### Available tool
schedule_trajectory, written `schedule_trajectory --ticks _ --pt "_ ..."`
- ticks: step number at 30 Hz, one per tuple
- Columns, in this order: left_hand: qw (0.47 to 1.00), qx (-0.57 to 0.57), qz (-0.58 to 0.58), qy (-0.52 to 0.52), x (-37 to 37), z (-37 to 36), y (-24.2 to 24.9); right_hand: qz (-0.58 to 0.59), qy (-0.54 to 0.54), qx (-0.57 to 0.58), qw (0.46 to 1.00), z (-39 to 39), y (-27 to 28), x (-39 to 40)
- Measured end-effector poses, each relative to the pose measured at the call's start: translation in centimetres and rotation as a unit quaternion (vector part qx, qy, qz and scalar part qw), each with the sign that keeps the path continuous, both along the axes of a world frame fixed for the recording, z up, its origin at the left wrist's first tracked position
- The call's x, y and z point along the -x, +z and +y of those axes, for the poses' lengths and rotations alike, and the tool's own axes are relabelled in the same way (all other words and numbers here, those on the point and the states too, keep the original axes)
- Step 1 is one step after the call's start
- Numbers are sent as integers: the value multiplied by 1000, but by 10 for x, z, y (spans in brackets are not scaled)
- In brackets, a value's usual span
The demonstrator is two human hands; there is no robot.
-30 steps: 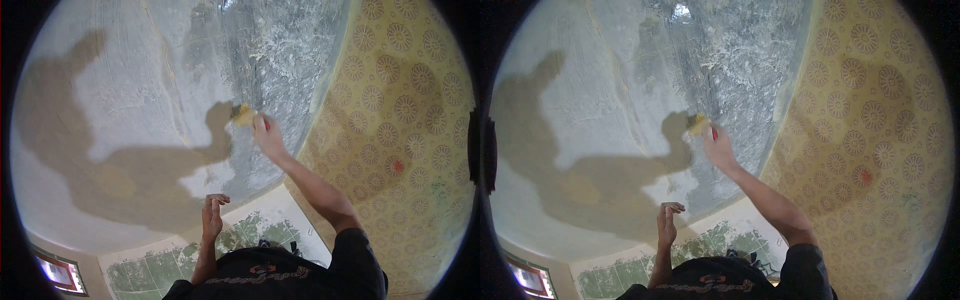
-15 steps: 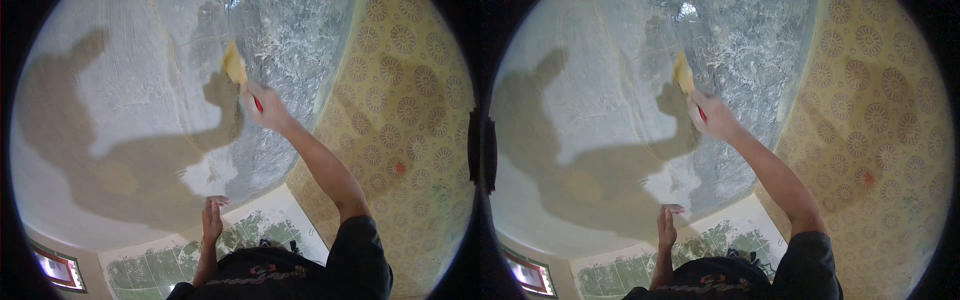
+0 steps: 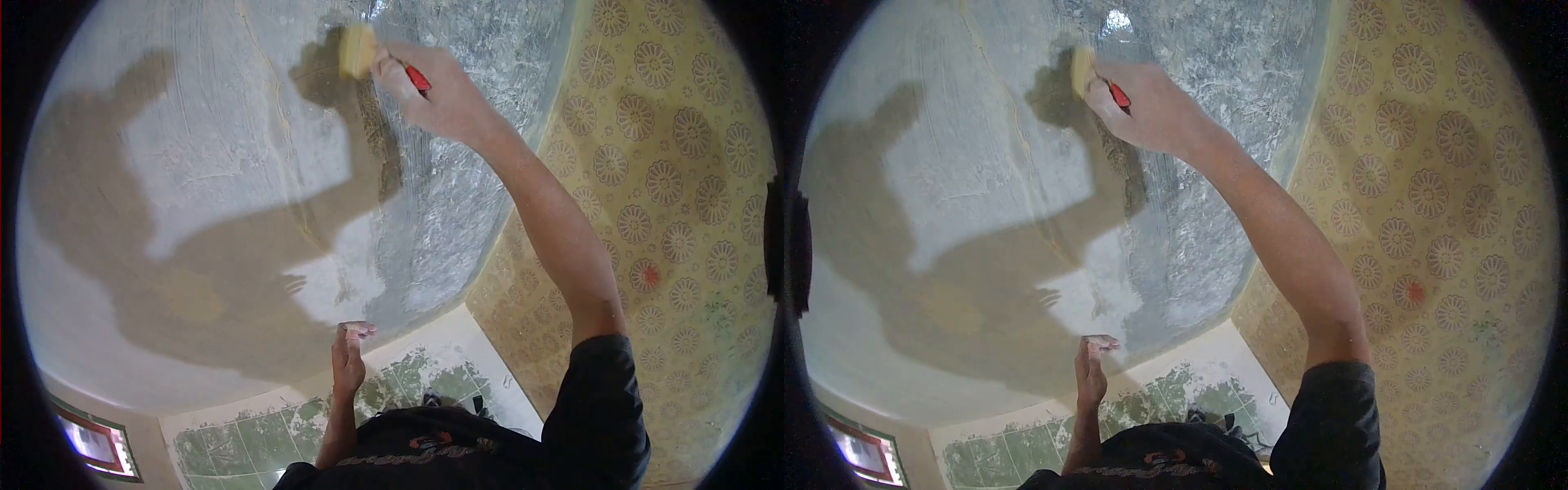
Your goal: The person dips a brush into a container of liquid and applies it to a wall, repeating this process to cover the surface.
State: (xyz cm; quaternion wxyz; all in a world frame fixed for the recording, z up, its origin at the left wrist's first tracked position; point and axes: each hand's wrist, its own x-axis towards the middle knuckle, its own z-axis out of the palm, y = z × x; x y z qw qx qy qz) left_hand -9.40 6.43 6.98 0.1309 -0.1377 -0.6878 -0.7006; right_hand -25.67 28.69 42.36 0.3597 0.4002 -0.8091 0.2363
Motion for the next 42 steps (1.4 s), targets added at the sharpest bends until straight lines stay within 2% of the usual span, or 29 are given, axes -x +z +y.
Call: schedule_trajectory --ticks 2,3,5,7,8,10,14,16,18,19,20,22,24,25,27,28,30,32,33,34,35,36,37,39,40,42 --pt "1000 1 -3 2 0 1 0 141 85 88 982 -4 -2 -1" --pt "1000 3 -5 -1 0 2 3 140 85 88 983 -2 -14 3" --pt "1000 6 -7 -3 0 2 9 43 34 64 996 8 -68 19" --pt "999 39 -6 8 0 3 13 -69 36 58 995 18 -129 21" --pt "999 39 -7 7 1 2 9 -84 33 68 994 21 -154 18" --pt "1000 1 10 -8 6 4 2 -96 32 74 992 26 -180 6" --pt "1000 6 5 -24 5 3 5 -228 -5 88 970 28 -222 -29" --pt "1000 -7 12 -20 7 3 4 -265 -30 85 960 23 -214 -34" --pt "1000 -17 9 -13 9 3 2 -317 -34 214 923 16 -205 -34" --pt "1000 -22 2 -6 7 2 1 -338 -45 225 913 17 -195 -25" --pt "1000 -22 -1 -6 5 0 0 -359 -56 237 901 16 -169 -15" --pt "1000 5 11 -14 5 -1 0 -362 -5 322 875 5 -115 -2" --pt "1000 11 2 -7 3 -2 3 -260 97 406 871 -12 -64 -8" --pt "1000 15 -5 -2 2 -3 5 -260 98 406 870 -18 -49 -8" --pt "1000 20 -5 3 2 -5 7 -120 288 451 836 -27 -32 -7" --pt "1000 24 -4 7 2 -5 7 -121 289 451 836 -28 -38 -4" --pt "1000 24 -3 7 2 -6 7 -144 216 412 874 -27 -69 9" --pt "1000 24 -4 5 3 -8 4 -144 175 422 878 -30 -140 16" --pt "1000 10 3 0 5 -9 0 -175 178 437 864 -31 -180 11" --pt "1000 -5 12 -5 7 -10 -2 -195 138 444 864 -32 -215 1" --pt "1000 -5 13 -6 8 -10 -2 -256 113 475 834 -35 -246 -15" --pt "1000 -13 9 1 8 -11 -2 -314 89 503 801 -38 -268 -27" --pt "1000 -21 4 7 9 -12 -2 -312 90 502 801 -38 -282 -33" --pt "1000 -15 12 14 10 -16 3 -357 0 472 806 -32 -296 -40" --pt "1000 -10 16 21 8 -17 4 -358 0 471 806 -31 -276 -43" --pt "1000 -12 11 22 8 -20 6 -449 -46 487 748 -25 -218 -40"
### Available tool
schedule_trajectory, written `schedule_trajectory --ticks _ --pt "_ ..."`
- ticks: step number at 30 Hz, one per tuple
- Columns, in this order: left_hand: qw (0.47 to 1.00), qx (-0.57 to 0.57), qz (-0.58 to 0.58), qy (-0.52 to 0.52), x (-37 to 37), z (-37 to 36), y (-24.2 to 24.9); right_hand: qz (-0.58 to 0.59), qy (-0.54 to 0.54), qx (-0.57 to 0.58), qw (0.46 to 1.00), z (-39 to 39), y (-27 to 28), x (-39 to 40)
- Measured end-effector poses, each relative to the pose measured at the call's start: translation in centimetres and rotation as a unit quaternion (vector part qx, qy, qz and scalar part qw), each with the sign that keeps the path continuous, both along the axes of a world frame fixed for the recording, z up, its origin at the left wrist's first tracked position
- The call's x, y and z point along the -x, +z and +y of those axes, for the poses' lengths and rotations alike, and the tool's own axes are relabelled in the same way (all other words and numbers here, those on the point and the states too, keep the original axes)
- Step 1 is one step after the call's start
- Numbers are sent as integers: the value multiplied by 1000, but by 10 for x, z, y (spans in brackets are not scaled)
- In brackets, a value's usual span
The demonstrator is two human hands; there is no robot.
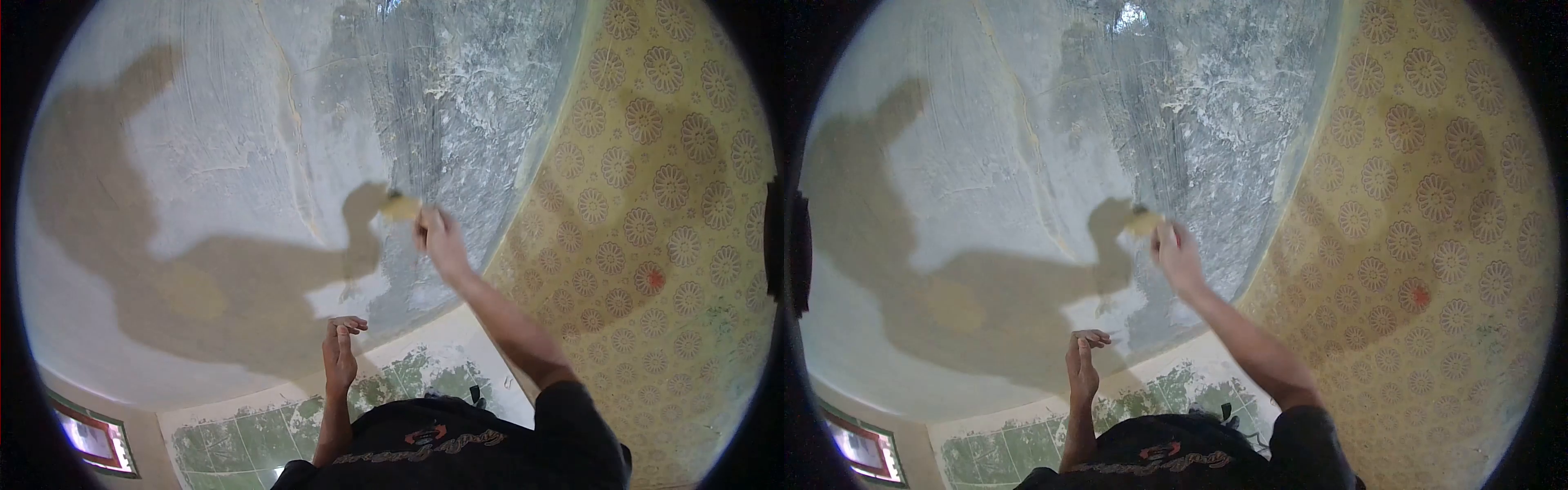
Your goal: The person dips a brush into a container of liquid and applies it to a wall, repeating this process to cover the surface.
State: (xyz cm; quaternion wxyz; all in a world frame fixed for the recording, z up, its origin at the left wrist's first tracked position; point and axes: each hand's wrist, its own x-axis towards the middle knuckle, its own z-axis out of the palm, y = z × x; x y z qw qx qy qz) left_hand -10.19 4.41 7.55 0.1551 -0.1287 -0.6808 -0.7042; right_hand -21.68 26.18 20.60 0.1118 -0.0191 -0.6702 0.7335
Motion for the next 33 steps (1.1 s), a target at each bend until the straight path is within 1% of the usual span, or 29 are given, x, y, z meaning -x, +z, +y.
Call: schedule_trajectory --ticks 2,4,5,6,8,9,10,11,14,17,18,19,21,22,23,25,26,28,29,30,31,33 --pt "1000 -4 -2 -1 0 0 -1 114 -22 -39 992 4 61 16" --pt "1000 20 3 7 2 0 -4 224 11 -32 974 9 123 31" --pt "1000 20 5 7 2 2 -3 305 28 -1 952 4 151 29" --pt "1000 15 2 2 1 4 -2 382 45 31 923 -2 169 27" --pt "1000 10 -1 -2 1 7 0 400 50 39 914 -7 180 30" --pt "1000 26 -5 -3 2 7 1 416 56 47 907 -8 180 31" --pt "999 42 -9 -3 2 8 1 414 56 48 907 -8 167 35" --pt "999 43 -10 -3 3 8 1 390 50 18 919 -7 138 42" --pt "999 27 15 -21 7 8 1 333 28 -51 941 -4 28 43" --pt "1000 -2 -10 -20 7 10 -4 185 7 -70 980 2 -72 19" --pt "1000 0 -13 -27 8 10 -7 135 9 -84 987 9 -89 13" --pt "999 1 -16 -36 9 10 -8 135 5 -83 987 17 -91 13" --pt "999 1 -14 -44 12 13 -7 22 -12 -87 996 31 -90 17" --pt "999 0 -14 -50 9 15 -8 0 -23 -102 995 35 -73 24" --pt "998 2 -18 -54 8 16 -6 -22 -34 -117 992 39 -43 33" --pt "998 15 -7 -58 8 22 -1 44 -9 -92 995 34 41 33" --pt "998 16 -8 -60 8 23 -3 74 4 -62 995 30 70 42" --pt "998 17 -32 -47 9 26 -6 150 34 -80 985 22 133 33" --pt "998 18 -34 -48 9 27 -6 196 36 -56 978 18 155 23" --pt "998 18 -32 -49 9 28 -6 241 39 -33 969 16 165 18" --pt "998 18 -32 -49 9 29 -6 238 39 -31 970 18 163 19" --pt "998 21 -26 -55 10 33 -6 362 68 24 929 21 157 21"
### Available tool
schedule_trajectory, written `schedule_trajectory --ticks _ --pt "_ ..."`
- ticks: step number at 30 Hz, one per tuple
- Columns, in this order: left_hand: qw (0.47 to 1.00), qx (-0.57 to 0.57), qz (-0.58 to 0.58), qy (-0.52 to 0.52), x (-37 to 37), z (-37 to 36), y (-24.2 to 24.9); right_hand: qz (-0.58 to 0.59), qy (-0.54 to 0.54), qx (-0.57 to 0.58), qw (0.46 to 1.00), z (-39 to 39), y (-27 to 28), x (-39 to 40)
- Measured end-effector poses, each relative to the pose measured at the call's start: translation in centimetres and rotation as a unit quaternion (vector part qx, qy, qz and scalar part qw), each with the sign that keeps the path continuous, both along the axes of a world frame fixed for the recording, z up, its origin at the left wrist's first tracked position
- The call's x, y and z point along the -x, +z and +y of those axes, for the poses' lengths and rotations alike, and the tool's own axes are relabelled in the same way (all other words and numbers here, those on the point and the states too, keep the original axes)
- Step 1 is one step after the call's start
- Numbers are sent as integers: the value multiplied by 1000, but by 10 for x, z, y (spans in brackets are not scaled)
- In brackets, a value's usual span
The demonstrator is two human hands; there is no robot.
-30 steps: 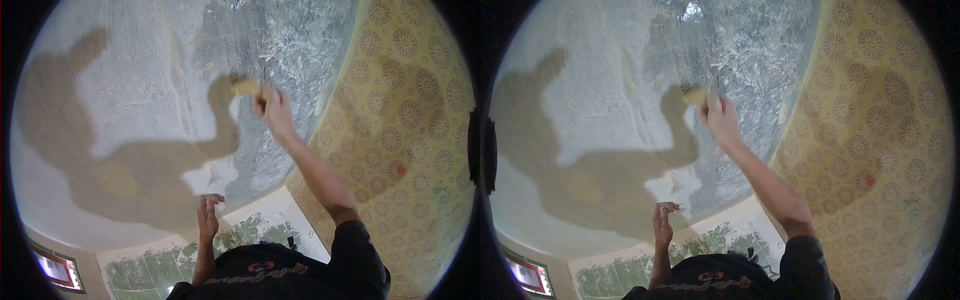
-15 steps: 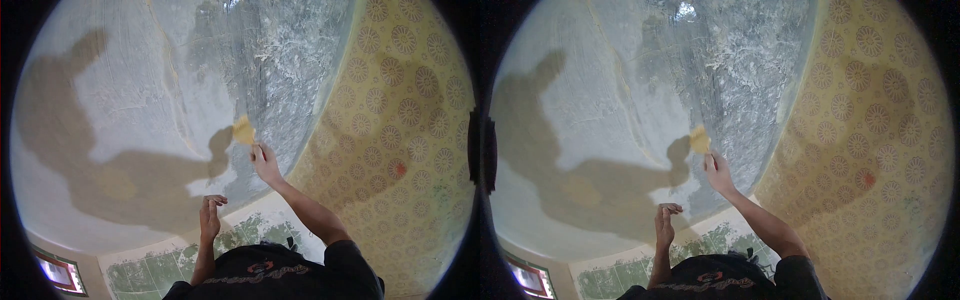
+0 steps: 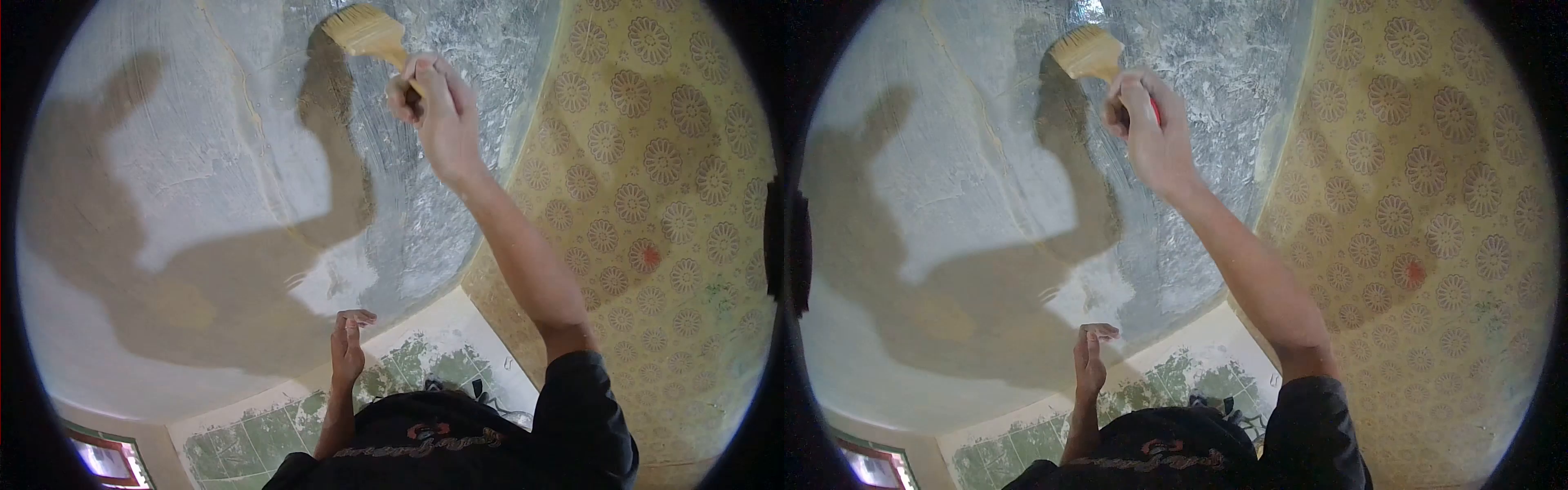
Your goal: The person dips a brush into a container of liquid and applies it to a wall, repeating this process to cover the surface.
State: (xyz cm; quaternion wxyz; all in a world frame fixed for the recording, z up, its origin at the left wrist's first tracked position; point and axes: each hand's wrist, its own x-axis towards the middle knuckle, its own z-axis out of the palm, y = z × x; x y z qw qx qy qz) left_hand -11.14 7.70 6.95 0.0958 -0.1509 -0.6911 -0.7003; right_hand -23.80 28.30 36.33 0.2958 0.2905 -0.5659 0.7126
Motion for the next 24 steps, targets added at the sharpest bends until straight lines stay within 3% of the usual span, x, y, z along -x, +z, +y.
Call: schedule_trajectory --ticks 2,5,7,9,10,12,16,17,18,19,22,24 --pt "1000 5 6 -8 -1 1 1 -33 -14 -5 999 3 -44 11" --pt "1000 6 18 -23 -2 3 2 -92 -56 -27 994 10 -160 23" --pt "1000 -12 6 -11 -2 2 -2 -199 -39 -42 978 19 -237 11" --pt "1000 -7 6 -3 -4 1 0 -336 -17 -50 940 25 -269 -5" --pt "1000 0 5 4 -5 0 0 -336 -16 -50 940 31 -271 -2" --pt "1000 -3 5 5 -6 1 1 -383 -100 -156 905 44 -266 12" --pt "1000 -9 11 2 -8 2 -3 -263 -80 -50 960 43 -114 15" --pt "1000 -9 9 3 -8 3 -3 -176 -68 -19 982 41 -82 11" --pt "1000 0 6 5 -9 3 -3 -88 -54 12 995 39 -58 8" --pt "1000 9 4 9 -9 4 -3 -89 -52 11 995 38 -46 8" --pt "1000 0 5 1 -10 8 -4 -2 -16 58 998 34 -49 11" --pt "1000 5 4 2 -11 10 -1 -115 -92 -38 988 33 -110 24"
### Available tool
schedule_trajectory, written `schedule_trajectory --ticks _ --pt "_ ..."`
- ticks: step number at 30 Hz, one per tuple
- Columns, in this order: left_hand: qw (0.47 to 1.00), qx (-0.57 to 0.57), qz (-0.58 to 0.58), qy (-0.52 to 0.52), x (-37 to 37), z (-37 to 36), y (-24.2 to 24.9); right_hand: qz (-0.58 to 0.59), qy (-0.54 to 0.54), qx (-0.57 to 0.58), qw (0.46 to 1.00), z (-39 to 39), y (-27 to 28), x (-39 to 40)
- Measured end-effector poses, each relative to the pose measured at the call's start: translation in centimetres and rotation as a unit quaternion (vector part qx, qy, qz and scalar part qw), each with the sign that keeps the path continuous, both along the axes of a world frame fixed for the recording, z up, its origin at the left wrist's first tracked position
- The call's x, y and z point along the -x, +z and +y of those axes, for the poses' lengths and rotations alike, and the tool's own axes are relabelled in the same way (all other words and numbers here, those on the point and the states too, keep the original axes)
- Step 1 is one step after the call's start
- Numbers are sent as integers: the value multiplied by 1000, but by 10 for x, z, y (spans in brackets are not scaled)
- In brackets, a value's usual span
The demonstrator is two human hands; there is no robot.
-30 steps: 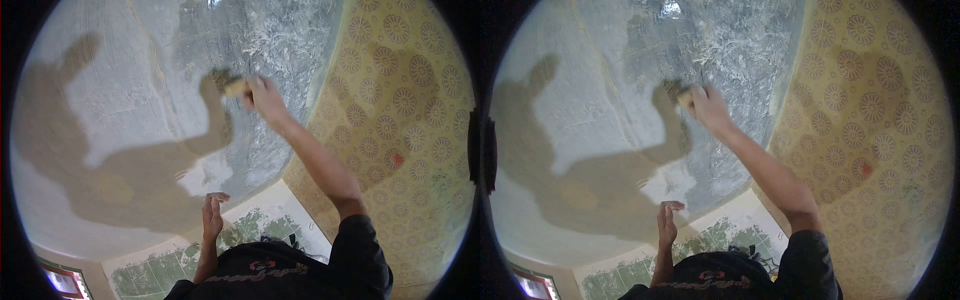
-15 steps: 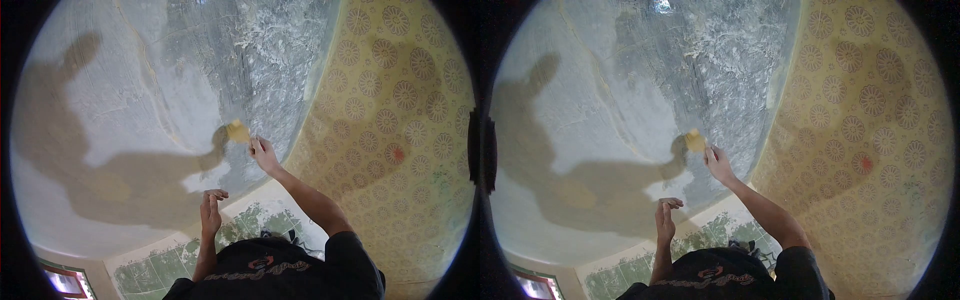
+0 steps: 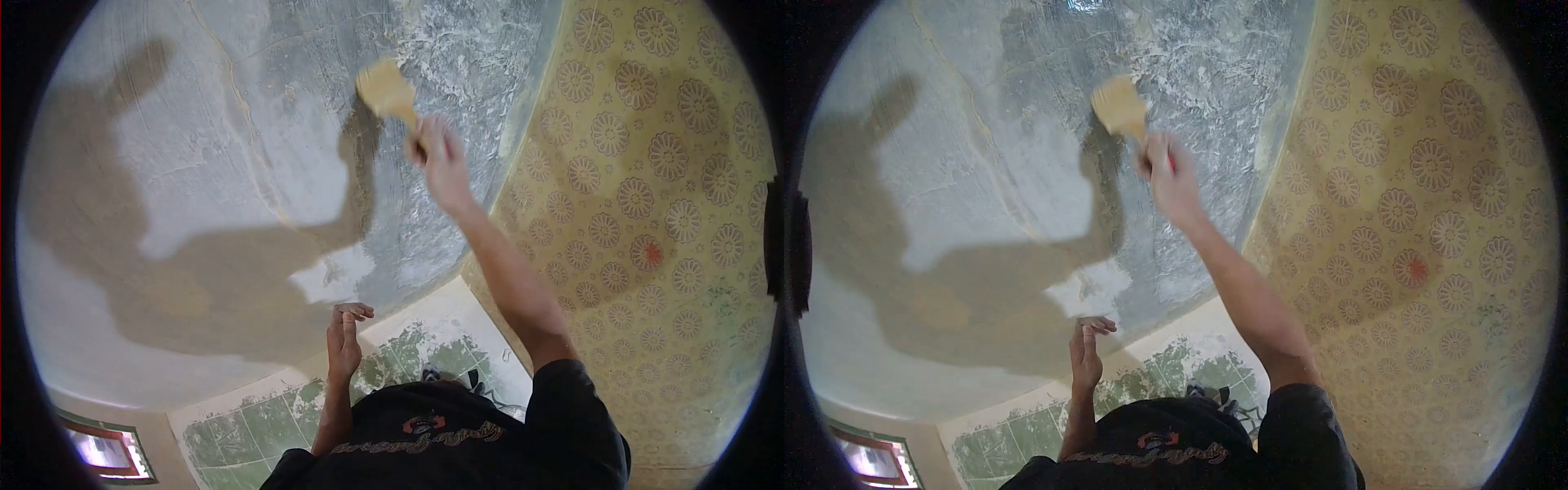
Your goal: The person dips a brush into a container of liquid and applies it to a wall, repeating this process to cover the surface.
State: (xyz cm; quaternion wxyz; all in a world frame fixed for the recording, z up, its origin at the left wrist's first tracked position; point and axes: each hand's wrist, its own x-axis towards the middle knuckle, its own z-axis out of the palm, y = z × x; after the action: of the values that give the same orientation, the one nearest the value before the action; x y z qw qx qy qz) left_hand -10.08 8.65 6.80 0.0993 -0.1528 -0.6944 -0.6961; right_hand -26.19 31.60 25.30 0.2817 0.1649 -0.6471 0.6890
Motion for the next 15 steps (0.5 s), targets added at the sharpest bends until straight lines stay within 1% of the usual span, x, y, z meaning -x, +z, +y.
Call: schedule_trajectory --ticks 2,3,4,5,7,8,10,12,13,14,15 --pt "1000 3 1 0 0 0 1 -110 19 22 994 1 -77 -9" --pt "1000 0 6 6 0 0 1 -160 26 19 987 4 -121 -14" --pt "1000 -2 10 13 0 0 1 -210 33 14 977 8 -151 -19" --pt "1000 -5 10 15 0 0 0 -210 34 12 977 12 -163 -23" --pt "1000 -1 4 22 0 0 0 -340 46 3 939 16 -166 -30" --pt "1000 0 5 21 1 -1 0 -339 45 4 940 20 -164 -21" --pt "1000 0 -1 19 0 1 1 -231 12 -33 972 29 -114 -1" --pt "1000 0 4 14 0 3 1 -136 -2 15 991 25 -27 1" --pt "1000 -2 13 10 1 3 1 -64 -1 29 998 23 12 -6" --pt "1000 -2 13 9 1 4 2 8 0 42 999 22 39 -11" --pt "1000 0 14 13 1 5 3 8 0 42 999 23 51 -11"
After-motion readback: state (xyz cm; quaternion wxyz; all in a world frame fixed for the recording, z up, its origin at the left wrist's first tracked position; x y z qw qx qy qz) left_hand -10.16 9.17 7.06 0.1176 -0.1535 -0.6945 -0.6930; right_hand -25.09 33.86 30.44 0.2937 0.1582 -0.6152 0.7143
